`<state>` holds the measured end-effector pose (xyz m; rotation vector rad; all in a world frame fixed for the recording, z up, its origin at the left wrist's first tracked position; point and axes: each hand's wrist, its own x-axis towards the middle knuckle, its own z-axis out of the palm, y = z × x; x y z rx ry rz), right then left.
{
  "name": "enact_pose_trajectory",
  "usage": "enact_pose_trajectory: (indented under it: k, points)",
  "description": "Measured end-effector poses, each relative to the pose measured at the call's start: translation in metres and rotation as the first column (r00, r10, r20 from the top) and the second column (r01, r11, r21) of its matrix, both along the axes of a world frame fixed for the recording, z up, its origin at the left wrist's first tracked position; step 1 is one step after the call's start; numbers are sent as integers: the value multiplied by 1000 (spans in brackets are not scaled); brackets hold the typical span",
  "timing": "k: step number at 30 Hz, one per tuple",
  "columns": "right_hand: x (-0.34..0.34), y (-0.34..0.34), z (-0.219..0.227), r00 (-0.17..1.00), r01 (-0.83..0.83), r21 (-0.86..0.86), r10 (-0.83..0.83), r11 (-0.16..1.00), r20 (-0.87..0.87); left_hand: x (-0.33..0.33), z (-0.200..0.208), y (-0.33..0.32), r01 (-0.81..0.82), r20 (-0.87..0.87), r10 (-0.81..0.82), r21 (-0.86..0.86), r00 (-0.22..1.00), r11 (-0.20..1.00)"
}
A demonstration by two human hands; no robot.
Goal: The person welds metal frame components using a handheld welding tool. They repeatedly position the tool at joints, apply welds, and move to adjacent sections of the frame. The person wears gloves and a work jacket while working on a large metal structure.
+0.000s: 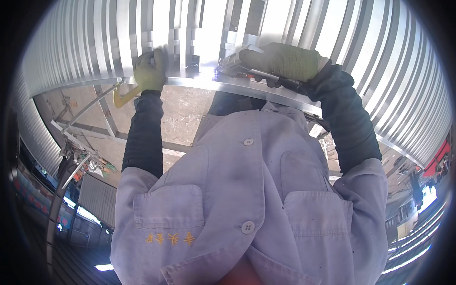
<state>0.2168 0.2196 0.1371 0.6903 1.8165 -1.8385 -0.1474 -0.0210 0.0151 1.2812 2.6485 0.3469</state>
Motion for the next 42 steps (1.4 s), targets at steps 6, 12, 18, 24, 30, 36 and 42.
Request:
enact_pose_trajectory:
  k: [6,12,18,24,30,36,42]
  points:
    - [6,2,4,1000,8,-26,-7,1000,10,-3,-4,-2,11,-35,-11,1,999,1000]
    - [15,-2,-4,999,42,-58,-41,997,14,-2,-4,0,17,-17,-17,17,1000,1000]
    - [18,-5,5,981,126,-72,-113,989,160,-3,-2,0,18,-16,-19,-17,1000,1000]
    - [64,-24,15,954,274,88,-282,958,97,0,4,1,-1,18,1,-15,1000,1000]
    - [92,-76,33,843,537,32,-535,843,-54,0,6,-1,37,15,-37,44,999,998]
    - [79,-158,24,542,838,-43,-838,545,-66,1,7,2,56,59,-64,124,996,991]
    - [71,-215,-4,201,977,-30,-960,210,-195,47,5,69,448,66,-497,346,865,825]
